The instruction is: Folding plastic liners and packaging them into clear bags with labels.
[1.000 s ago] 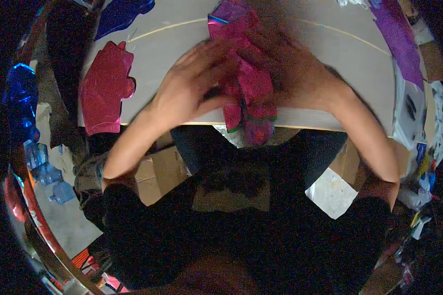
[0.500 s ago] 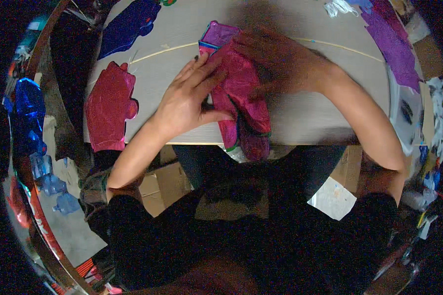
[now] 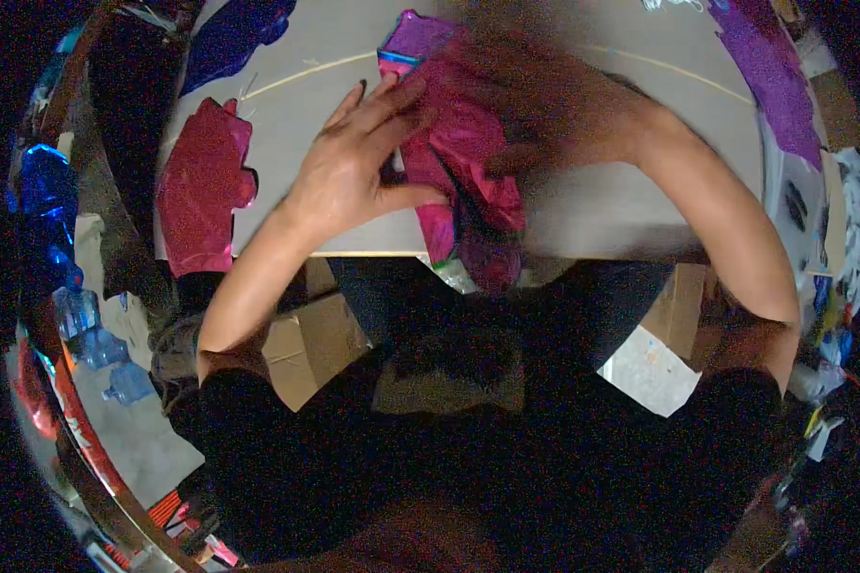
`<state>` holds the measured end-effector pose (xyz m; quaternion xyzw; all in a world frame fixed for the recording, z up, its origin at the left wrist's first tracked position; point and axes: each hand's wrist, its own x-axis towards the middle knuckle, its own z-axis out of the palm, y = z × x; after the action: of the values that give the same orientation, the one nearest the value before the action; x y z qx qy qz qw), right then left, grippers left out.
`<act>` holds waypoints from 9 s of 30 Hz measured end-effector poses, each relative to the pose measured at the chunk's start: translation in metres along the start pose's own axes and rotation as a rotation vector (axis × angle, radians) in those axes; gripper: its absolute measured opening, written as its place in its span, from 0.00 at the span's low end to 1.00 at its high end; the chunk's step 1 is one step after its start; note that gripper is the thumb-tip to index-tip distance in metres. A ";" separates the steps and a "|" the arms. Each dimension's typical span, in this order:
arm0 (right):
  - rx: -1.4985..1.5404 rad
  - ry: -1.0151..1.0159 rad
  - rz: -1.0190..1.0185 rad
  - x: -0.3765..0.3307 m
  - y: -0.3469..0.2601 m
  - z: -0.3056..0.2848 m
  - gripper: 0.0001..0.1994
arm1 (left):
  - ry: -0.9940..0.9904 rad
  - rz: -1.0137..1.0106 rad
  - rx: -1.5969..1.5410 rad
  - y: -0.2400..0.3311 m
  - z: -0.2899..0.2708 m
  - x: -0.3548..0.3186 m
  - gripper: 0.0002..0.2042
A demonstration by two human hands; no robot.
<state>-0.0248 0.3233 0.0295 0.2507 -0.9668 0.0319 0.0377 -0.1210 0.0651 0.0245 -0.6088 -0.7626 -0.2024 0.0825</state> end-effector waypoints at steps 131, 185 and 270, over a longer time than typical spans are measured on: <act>1.407 0.169 0.856 0.005 -0.030 -0.014 0.17 | 0.167 -0.198 0.042 0.082 0.031 -0.010 0.27; 0.052 0.154 0.319 -0.040 -0.075 0.002 0.31 | -0.033 -0.253 0.004 0.090 0.016 -0.001 0.29; -0.151 0.095 0.150 -0.071 -0.059 -0.021 0.18 | -0.215 0.132 0.250 0.071 -0.008 0.011 0.14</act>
<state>0.0671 0.3074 0.0465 0.1722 -0.9796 -0.0265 0.1000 -0.0564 0.0840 0.0510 -0.6607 -0.7446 -0.0341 0.0887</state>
